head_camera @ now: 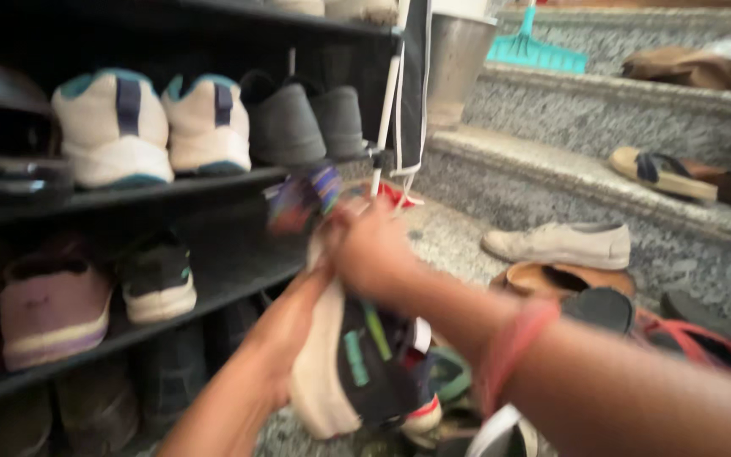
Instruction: The person cleans various shoes using a colorful cloth. They pick up shoes from a pile on the floor, wipe them, and place them on a multi-tiered shoe rack.
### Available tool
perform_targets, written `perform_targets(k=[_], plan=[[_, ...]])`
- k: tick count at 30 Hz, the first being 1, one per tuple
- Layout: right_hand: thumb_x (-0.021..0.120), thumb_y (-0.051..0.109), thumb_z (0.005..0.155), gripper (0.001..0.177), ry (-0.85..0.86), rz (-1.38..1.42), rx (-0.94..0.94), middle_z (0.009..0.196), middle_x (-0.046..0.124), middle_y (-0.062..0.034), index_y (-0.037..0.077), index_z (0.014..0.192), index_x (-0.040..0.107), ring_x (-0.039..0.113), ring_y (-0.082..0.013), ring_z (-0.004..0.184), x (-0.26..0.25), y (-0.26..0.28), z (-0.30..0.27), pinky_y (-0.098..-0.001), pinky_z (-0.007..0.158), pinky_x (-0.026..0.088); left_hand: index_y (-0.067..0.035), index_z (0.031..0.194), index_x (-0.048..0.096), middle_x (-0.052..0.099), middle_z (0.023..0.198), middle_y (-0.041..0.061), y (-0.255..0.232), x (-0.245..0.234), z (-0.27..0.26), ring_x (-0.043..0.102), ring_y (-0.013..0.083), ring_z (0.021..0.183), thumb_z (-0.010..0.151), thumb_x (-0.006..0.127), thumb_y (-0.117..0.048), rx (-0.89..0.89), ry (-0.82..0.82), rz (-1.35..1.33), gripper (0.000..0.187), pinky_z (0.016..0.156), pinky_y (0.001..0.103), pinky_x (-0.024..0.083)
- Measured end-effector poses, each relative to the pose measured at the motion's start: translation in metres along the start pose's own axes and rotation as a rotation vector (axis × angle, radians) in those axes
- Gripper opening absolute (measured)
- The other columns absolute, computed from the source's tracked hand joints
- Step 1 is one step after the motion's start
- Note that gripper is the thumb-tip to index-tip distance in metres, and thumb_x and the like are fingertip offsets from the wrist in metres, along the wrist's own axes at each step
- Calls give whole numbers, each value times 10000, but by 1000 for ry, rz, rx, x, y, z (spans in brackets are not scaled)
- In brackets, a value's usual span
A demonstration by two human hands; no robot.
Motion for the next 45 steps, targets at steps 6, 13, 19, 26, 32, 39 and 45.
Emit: perform_targets(k=[6, 13, 19, 26, 32, 39, 45], plan=[[656, 301, 816, 447, 59, -110, -130, 1279, 553, -204, 121, 1224, 692, 484, -446, 1205, 5, 21, -47, -589, 998, 424, -96, 1280, 629, 717, 1194, 140, 13, -13, 7, 717, 286, 1018, 1020, 338, -526, -61, 77, -153, 581, 908, 453, 575], [729, 229, 751, 389, -170, -152, -556, 1252, 578, -139, 128, 1126, 707, 490, -389, 1269, -15, 55, -153, -568, 1064, 349, -105, 1252, 618, 700, 1197, 149, 25, -29, -10, 685, 303, 1050, 993, 275, -666, -35, 135, -410, 707, 925, 483, 543], [687, 51, 675, 610, -405, -4, -656, 1427, 486, -189, 144, 1278, 648, 429, -440, 1366, -35, 44, -167, -528, 1124, 343, -124, 1246, 633, 709, 1197, 137, 20, -15, -11, 688, 314, 1073, 1004, 266, -598, -4, -18, -590, 646, 944, 509, 547], [558, 210, 1007, 404, -489, 500, 189, 1355, 553, -283, 98, 1394, 526, 553, -435, 1262, 2, 36, -111, -497, 1088, 432, -145, 1239, 649, 719, 1197, 123, 35, -5, -4, 692, 327, 1100, 1018, 256, -518, -16, -36, -739, 585, 965, 539, 552], [460, 359, 980, 447, -123, 841, 699, 1270, 669, -217, 102, 1326, 577, 666, -387, 1144, -21, 19, -69, -557, 925, 482, -160, 1212, 662, 722, 1178, 116, 18, 6, -11, 688, 357, 1094, 1009, 252, -540, -40, -79, -611, 595, 958, 589, 544], [500, 337, 956, 460, -344, 737, 370, 1203, 676, -183, 116, 1355, 555, 642, -364, 1100, 18, 28, -105, -504, 961, 458, -185, 1185, 670, 740, 1120, 87, 4, -20, -12, 711, 300, 1023, 1010, 288, -520, -19, -186, -475, 538, 919, 533, 558], [522, 297, 1020, 276, 398, 1592, 537, 1014, 753, -143, 74, 1120, 651, 734, -259, 880, -7, -28, -35, -450, 883, 590, -69, 1201, 676, 746, 1057, 155, -6, 10, -28, 754, 300, 886, 1050, 402, -528, -53, 423, -272, 555, 797, 479, 627]])
Point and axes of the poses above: each hand's wrist, its own z-axis towards the middle knuckle, its own x-axis out of the palm, y = z × x, the point moved 2 cm from there along z, towards the middle knuckle
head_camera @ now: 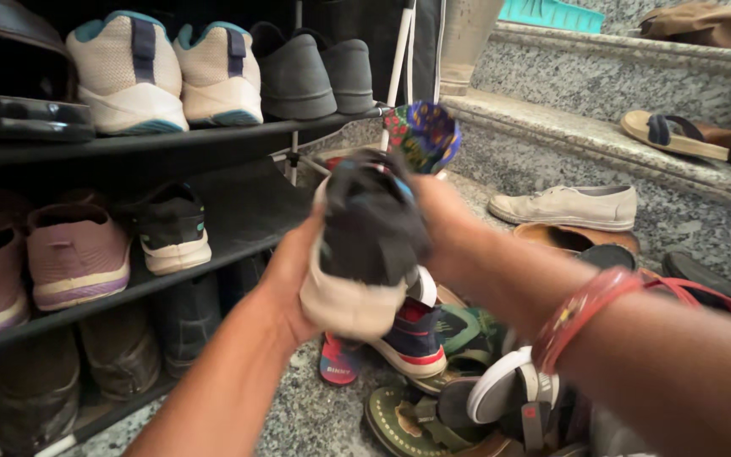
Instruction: The person cleans various shoes using a colorful cloth. They pick up shoes from a pile on the floor, wipe them, and place them on a multi-tiered shoe rack.
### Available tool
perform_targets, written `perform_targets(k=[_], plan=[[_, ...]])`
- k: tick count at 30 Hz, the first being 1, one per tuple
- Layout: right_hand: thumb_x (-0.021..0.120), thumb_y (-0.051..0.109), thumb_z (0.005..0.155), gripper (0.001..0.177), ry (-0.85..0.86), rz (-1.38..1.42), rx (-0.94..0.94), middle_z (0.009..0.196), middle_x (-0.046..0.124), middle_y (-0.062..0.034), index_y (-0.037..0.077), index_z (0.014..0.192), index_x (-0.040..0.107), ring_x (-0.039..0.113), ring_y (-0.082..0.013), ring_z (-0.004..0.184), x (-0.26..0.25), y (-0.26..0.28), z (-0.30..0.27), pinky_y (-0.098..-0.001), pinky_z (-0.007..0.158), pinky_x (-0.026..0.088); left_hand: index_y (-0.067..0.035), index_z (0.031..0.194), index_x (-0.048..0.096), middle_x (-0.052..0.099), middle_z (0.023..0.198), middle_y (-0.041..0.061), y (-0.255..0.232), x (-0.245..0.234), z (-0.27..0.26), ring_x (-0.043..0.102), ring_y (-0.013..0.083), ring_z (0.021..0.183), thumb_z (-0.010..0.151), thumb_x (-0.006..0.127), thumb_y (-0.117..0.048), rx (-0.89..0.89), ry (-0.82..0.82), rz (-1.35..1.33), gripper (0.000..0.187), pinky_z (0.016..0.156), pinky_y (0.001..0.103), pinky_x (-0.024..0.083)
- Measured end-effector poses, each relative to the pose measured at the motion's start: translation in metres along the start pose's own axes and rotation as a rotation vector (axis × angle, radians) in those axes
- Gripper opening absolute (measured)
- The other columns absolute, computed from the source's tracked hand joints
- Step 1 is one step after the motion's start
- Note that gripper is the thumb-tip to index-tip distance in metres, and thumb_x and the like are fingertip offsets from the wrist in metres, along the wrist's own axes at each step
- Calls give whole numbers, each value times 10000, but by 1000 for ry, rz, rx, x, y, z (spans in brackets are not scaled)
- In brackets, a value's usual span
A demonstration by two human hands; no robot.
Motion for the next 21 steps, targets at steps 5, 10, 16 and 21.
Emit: perform_targets(k=[5, 10, 16, 21], plan=[[597, 226, 960, 242, -159, -528, -174, 898, 721, -84, 107, 1161, 662, 695, -241, 791, -14, 45, 3, -467, 785, 565, -65, 1256, 665, 742, 1095, 188, 11, 8, 4, 762, 301, 914, 1043, 374, -586, -232, 96, 61, 634, 837, 457, 634], [682, 195, 869, 334, 11, -1227, -443, 1128, 702, -101, 133, 1196, 707, 634, -285, 1121, 24, 27, -17, -434, 982, 502, -56, 1269, 649, 738, 1110, 183, 9, -27, 11, 753, 296, 939, 1056, 425, -491, -161, -29, 20, 534, 873, 463, 626], [772, 397, 781, 509, 120, -1871, -458, 1408, 541, -70, 192, 1243, 708, 411, -309, 1375, 56, 22, -35, -497, 1107, 295, -47, 1253, 670, 754, 1089, 153, 26, -27, 12, 748, 235, 894, 1060, 474, -455, -212, 24, 53, 492, 837, 397, 624], [682, 361, 824, 434, -260, -1884, -122, 1182, 707, -124, 194, 1224, 714, 674, -320, 1130, 31, 63, 2, -484, 1006, 514, -40, 1240, 688, 768, 1072, 128, 31, -8, 14, 743, 183, 856, 1064, 515, -425, -200, 102, 69, 457, 807, 341, 622]])
Point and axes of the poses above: each hand's wrist, its own z-axis towards the middle knuckle, its own x-axis out of the palm, y = z × x, the point moved 2 cm from there along z, towards the middle knuckle
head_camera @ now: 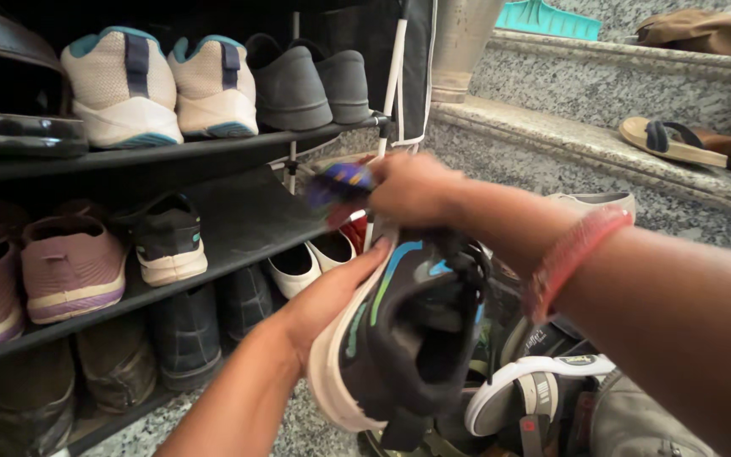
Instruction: The person cleans various shoes using a colorful cloth. They pick up shoes from a pile on the floor, wipe them, and place them on a multi-tiered shoe rack.
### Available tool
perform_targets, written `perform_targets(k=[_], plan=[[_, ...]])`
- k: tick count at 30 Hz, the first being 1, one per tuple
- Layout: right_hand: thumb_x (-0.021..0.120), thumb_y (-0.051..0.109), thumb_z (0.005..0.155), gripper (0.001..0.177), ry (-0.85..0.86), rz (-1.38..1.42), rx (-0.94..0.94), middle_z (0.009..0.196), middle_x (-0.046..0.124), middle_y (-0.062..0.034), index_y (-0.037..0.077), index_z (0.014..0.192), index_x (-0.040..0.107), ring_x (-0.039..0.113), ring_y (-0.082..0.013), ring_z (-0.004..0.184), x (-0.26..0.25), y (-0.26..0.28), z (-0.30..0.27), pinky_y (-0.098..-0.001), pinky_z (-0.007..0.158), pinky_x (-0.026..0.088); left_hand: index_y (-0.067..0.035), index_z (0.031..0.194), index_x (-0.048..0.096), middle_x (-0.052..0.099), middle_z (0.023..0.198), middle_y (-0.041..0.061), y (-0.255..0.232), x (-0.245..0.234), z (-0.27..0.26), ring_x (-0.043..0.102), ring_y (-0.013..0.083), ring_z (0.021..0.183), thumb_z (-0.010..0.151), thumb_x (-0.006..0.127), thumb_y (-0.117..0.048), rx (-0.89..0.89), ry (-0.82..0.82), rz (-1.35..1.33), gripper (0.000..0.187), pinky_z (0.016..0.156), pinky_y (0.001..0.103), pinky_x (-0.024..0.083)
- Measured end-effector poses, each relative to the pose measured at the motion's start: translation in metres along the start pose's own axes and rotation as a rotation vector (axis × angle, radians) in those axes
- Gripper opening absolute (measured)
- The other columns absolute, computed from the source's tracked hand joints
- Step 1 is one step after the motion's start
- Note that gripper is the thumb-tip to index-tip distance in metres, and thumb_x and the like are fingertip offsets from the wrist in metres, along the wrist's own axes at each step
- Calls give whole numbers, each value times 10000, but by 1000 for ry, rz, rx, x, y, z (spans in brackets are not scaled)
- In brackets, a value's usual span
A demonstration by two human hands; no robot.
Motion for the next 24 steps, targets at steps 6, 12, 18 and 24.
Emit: perform_targets(k=[6, 12, 18, 24], plan=[[698, 421, 899, 471, -364, 372, 231, 1217, 637, -225, 196, 1310, 659, 638, -386, 1100, 20, -53, 23, -490, 926, 519, -28, 1234, 698, 769, 1084, 127, -16, -4, -8, 744, 184, 875, 1066, 529, -421, 19, -32, -45, 460, 819, 338, 621], [552, 256, 971, 301, 255, 1692, 313, 1050, 745, -151, 59, 1178, 646, 724, -272, 907, 63, -27, -3, -455, 796, 664, -63, 1205, 688, 761, 1091, 134, -27, -20, -7, 741, 252, 932, 1034, 421, -517, 165, -203, -60, 554, 867, 419, 601], [612, 374, 888, 401, 271, 1518, 216, 1083, 776, -56, 143, 1211, 668, 754, -177, 896, 46, 18, -58, -392, 812, 614, -148, 1311, 613, 719, 1257, 92, -54, -46, -22, 699, 301, 1119, 1047, 296, -510, 358, -656, -172, 549, 946, 502, 570], [819, 449, 761, 623, 228, 891, 174, 1073, 726, -19, 313, 1323, 587, 667, -141, 822, -13, 32, -79, -349, 653, 484, -145, 1411, 478, 637, 1356, 174, -61, -30, -19, 671, 377, 1166, 1070, 192, -516, 338, -896, -240, 579, 947, 592, 546]])
Point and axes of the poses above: each hand's wrist, its own z-axis towards the middle knuckle, its own x-axis out of the palm, y = z × x, the point moved 2 cm from there along z, towards the middle knuckle
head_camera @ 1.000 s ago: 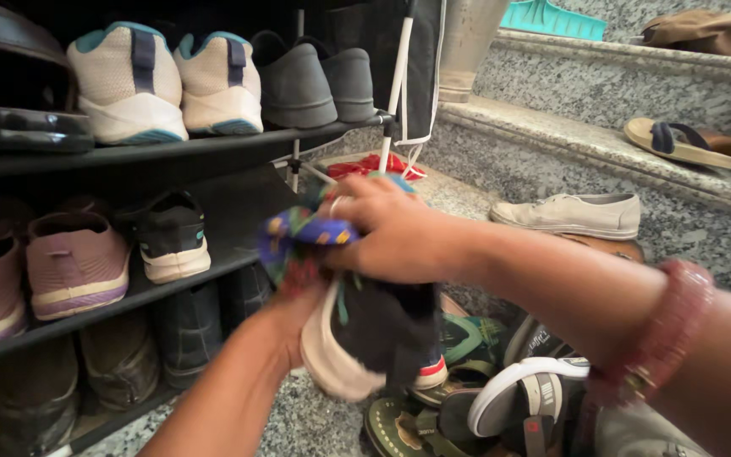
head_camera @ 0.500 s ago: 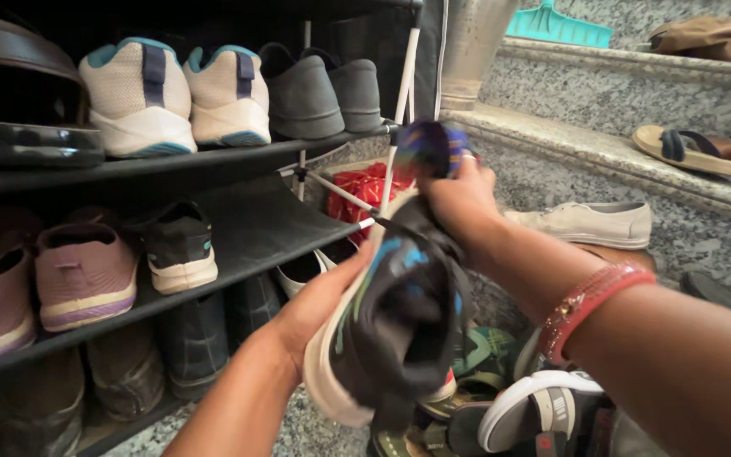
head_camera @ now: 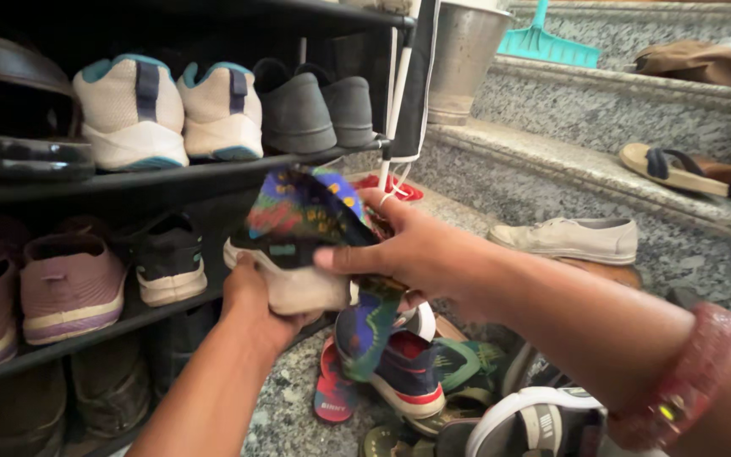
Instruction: The person cleans various shoes using a colorful cloth. They pick up shoes from a pile on the floor, wipe them, and place them on a multi-tiered shoe rack.
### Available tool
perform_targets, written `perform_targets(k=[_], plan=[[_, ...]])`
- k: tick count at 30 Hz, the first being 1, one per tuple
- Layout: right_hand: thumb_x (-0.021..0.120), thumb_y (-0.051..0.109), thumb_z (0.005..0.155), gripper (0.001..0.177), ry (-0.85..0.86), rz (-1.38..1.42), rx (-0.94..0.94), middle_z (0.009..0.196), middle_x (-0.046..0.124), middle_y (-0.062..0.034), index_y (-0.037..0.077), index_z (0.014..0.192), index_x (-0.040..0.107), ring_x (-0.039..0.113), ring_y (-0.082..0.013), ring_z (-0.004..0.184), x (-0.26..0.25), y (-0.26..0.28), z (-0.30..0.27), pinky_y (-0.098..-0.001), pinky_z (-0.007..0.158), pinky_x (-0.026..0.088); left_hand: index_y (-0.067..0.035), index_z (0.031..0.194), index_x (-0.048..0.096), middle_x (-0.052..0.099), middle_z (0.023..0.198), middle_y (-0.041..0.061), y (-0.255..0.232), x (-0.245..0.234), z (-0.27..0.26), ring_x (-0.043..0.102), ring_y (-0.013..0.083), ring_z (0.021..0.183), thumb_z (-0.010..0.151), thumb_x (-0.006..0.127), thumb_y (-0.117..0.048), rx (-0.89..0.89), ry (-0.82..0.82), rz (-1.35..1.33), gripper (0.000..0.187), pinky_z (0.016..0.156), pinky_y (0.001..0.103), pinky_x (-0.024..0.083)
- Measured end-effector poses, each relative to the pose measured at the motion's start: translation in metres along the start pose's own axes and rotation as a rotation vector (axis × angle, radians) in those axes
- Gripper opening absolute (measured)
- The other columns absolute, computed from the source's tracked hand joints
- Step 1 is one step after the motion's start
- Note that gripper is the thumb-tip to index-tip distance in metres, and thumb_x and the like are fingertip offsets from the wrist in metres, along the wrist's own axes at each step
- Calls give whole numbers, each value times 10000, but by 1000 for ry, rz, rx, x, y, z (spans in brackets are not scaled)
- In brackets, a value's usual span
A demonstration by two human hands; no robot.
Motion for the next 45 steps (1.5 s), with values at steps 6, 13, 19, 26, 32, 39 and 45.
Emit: perform_targets(k=[6, 13, 19, 26, 32, 39, 45], plan=[[870, 238, 658, 614, 57, 172, 4, 949, 766, 17, 189, 1234, 665, 717, -128, 790, -4, 12, 14, -314, 594, 546, -128, 1379, 592, 722, 1274, 135, -16, -6, 8, 709, 341, 1151, 1014, 327, -486, 98, 225, 287, 575, 909, 485, 587], [889, 94, 617, 690, -17, 33, -75, 938, 734, -10, 243, 1252, 663, 679, -155, 742, 10, 25, 77, -300, 521, 515, -183, 1330, 662, 720, 1252, 108, -139, -51, -18, 678, 329, 1175, 785, 761, -352, 873, -397, 1592, 580, 974, 459, 543], [924, 109, 606, 748, -35, -49, -107, 1045, 744, -22, 224, 1287, 636, 716, -177, 830, 48, 32, 151, -354, 582, 604, -252, 1409, 578, 559, 1410, 40, -174, -81, -19, 550, 339, 1278, 640, 929, -300, 631, -287, 2096, 847, 1069, 463, 460], [963, 143, 597, 807, -117, -207, -203, 1058, 723, -41, 189, 1318, 604, 722, -194, 851, 111, 2, 222, -370, 630, 632, -218, 1441, 450, 472, 1485, 12, -178, -96, 45, 471, 307, 1363, 630, 981, -248, 500, -285, 2212, 970, 1091, 567, 370], [941, 210, 589, 695, -112, -142, -337, 1007, 756, -131, 132, 1211, 639, 731, -228, 878, 142, -25, 276, -386, 690, 618, -154, 1346, 570, 618, 1324, 130, -202, -132, 107, 585, 355, 1248, 616, 952, -250, 675, -114, 2090, 829, 1017, 442, 493], [964, 205, 564, 730, -259, -328, -513, 1200, 616, -186, 158, 1216, 640, 604, -353, 1143, 181, -33, 320, -419, 988, 504, -130, 1254, 603, 672, 1175, 142, -195, -146, 113, 628, 382, 1135, 608, 928, -246, 839, -54, 2047, 733, 927, 479, 506], [923, 199, 599, 699, -40, -269, -380, 1111, 716, -70, 179, 1233, 628, 714, -226, 985, 171, -33, 320, -380, 821, 594, -125, 1207, 624, 671, 1184, 136, -194, -151, 122, 620, 366, 1160, 590, 943, -263, 843, -47, 2056, 708, 951, 469, 501]])
Point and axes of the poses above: each hand's wrist, its own z-axis towards the middle knuckle, its own x-axis out of the palm, y = z × x, the point moved 2 cm from there along z, towards the middle knuckle
